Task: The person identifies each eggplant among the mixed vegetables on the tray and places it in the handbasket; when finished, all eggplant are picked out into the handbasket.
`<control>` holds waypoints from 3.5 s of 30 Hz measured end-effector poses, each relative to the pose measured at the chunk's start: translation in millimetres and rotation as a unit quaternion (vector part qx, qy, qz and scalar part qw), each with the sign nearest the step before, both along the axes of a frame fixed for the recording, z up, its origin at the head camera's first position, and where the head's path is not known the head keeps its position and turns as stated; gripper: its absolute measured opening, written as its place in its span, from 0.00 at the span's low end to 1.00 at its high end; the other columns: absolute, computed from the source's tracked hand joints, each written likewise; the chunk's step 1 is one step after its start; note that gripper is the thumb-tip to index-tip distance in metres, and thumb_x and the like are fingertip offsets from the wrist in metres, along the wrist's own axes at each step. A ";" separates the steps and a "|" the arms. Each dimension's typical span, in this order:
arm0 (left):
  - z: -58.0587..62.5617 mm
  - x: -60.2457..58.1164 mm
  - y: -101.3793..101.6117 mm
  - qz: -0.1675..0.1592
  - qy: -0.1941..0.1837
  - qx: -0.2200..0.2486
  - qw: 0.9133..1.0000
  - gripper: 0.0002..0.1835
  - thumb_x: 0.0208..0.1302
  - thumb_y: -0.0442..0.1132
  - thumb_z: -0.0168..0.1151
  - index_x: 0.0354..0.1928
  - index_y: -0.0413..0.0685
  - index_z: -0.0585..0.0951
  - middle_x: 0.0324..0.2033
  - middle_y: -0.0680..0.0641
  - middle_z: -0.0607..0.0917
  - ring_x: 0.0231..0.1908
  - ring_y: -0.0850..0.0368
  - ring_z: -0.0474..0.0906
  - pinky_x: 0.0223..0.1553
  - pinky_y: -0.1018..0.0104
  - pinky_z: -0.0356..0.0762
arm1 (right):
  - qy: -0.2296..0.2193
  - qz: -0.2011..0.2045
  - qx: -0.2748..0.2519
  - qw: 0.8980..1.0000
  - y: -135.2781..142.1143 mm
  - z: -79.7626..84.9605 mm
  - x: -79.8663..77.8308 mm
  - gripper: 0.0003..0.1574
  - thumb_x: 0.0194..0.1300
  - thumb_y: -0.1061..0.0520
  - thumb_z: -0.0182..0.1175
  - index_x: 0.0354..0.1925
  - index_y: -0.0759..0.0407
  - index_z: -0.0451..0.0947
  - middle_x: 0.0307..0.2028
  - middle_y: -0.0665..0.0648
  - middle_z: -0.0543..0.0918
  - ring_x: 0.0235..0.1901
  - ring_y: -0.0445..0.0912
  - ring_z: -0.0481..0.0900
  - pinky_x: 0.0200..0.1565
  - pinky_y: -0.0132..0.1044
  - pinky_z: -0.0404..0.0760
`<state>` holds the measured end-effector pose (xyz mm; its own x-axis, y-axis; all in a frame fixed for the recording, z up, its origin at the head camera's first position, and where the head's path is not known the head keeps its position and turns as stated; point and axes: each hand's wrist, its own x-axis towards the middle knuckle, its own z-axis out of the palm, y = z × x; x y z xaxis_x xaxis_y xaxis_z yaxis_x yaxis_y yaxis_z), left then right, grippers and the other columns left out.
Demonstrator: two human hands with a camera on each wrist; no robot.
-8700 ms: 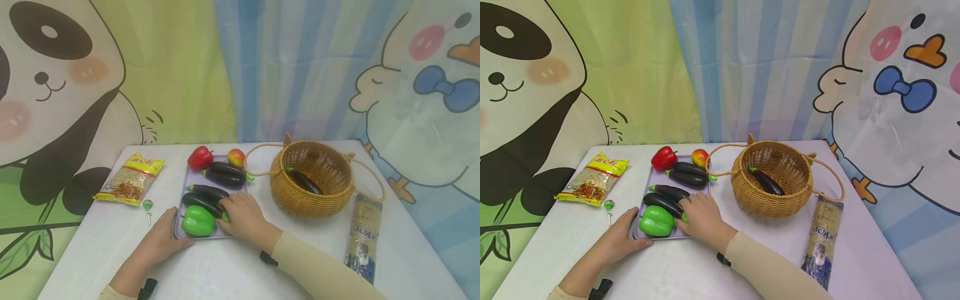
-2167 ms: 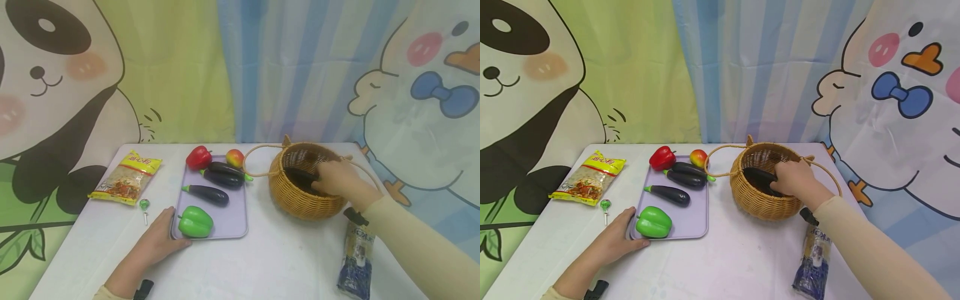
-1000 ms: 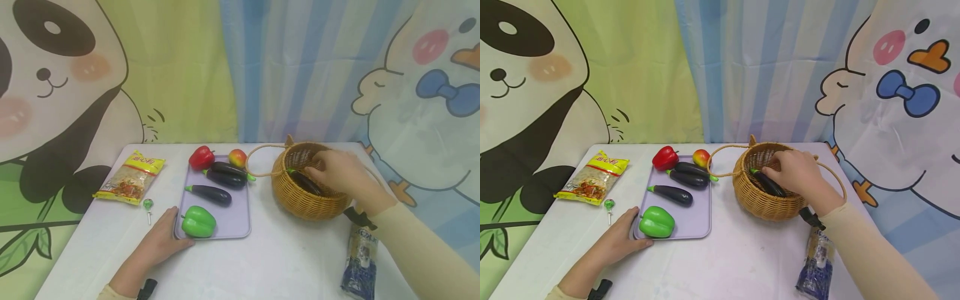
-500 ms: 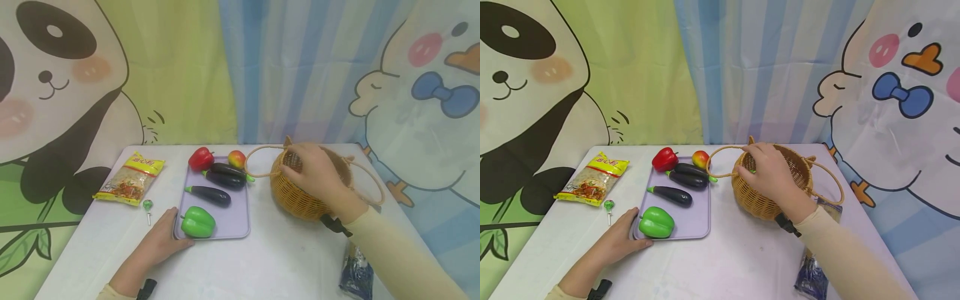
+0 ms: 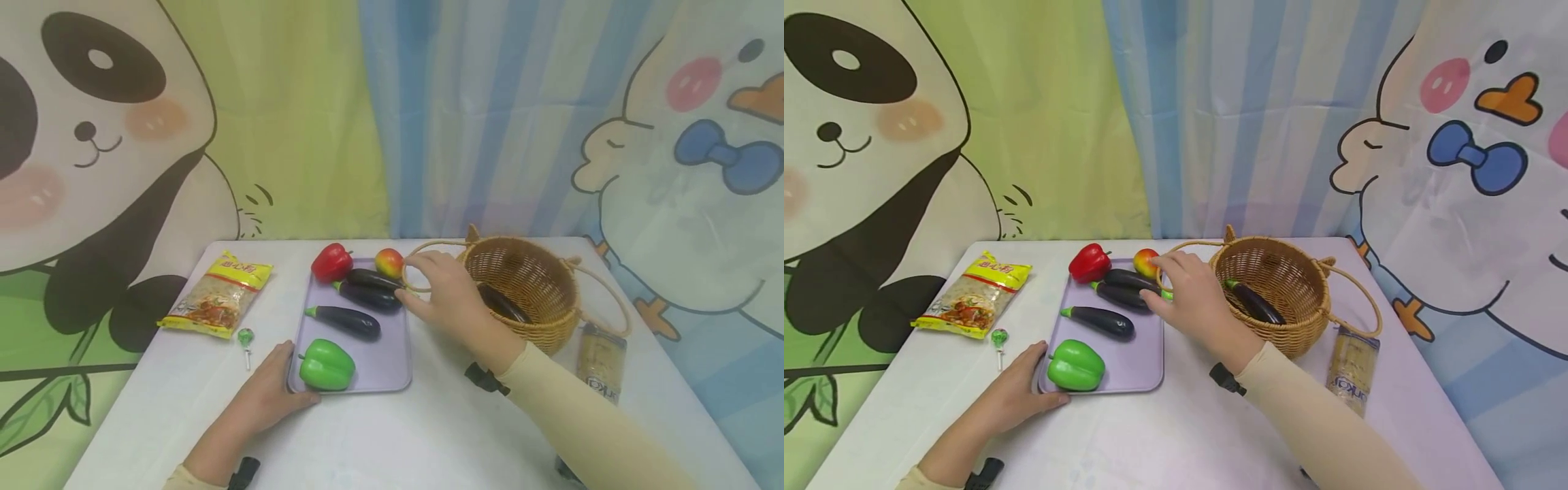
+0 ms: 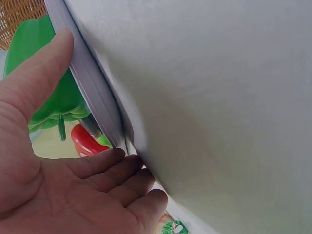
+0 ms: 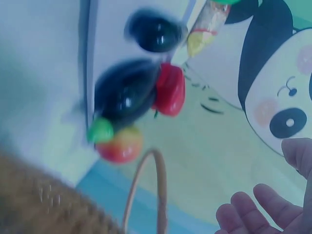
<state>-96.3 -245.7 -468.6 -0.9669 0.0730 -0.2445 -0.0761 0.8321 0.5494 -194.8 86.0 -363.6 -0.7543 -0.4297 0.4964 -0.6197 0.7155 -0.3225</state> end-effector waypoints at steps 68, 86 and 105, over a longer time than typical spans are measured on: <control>2.7 3.5 3.4 0.000 0.005 -0.017 1.000 0.68 0.49 0.60 0.82 0.80 0.29 0.53 0.78 0.25 0.58 0.78 0.25 0.56 0.77 0.31 0.58 | -0.174 -0.019 0.140 0.975 -72.5 -92.8 -1.0 0.31 0.65 0.42 0.70 0.62 0.53 0.82 0.53 0.53 0.87 0.55 0.49 0.82 0.65 0.47 0.80; 4.5 3.8 2.6 -0.003 0.009 -0.017 1.000 0.68 0.49 0.60 0.81 0.79 0.27 0.53 0.78 0.24 0.58 0.77 0.25 0.56 0.76 0.30 0.59 | -0.196 -0.028 0.112 0.974 -56.5 -85.8 8.8 0.32 0.65 0.43 0.71 0.63 0.53 0.80 0.56 0.55 0.84 0.57 0.50 0.83 0.66 0.47 0.81; 4.0 2.7 1.1 0.000 -0.004 -0.010 1.000 0.69 0.49 0.59 0.82 0.80 0.28 0.51 0.79 0.25 0.56 0.78 0.25 0.55 0.77 0.30 0.58 | -0.204 -0.041 0.092 0.974 -31.5 -67.5 14.9 0.33 0.63 0.43 0.72 0.63 0.53 0.80 0.54 0.54 0.85 0.53 0.49 0.85 0.58 0.45 0.87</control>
<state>-93.6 -244.7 -464.6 -0.9651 0.0680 -0.2530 -0.0803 0.8425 0.5327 -179.9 54.5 -431.1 -0.9080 -0.4133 0.0689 -0.4058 0.8263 -0.3907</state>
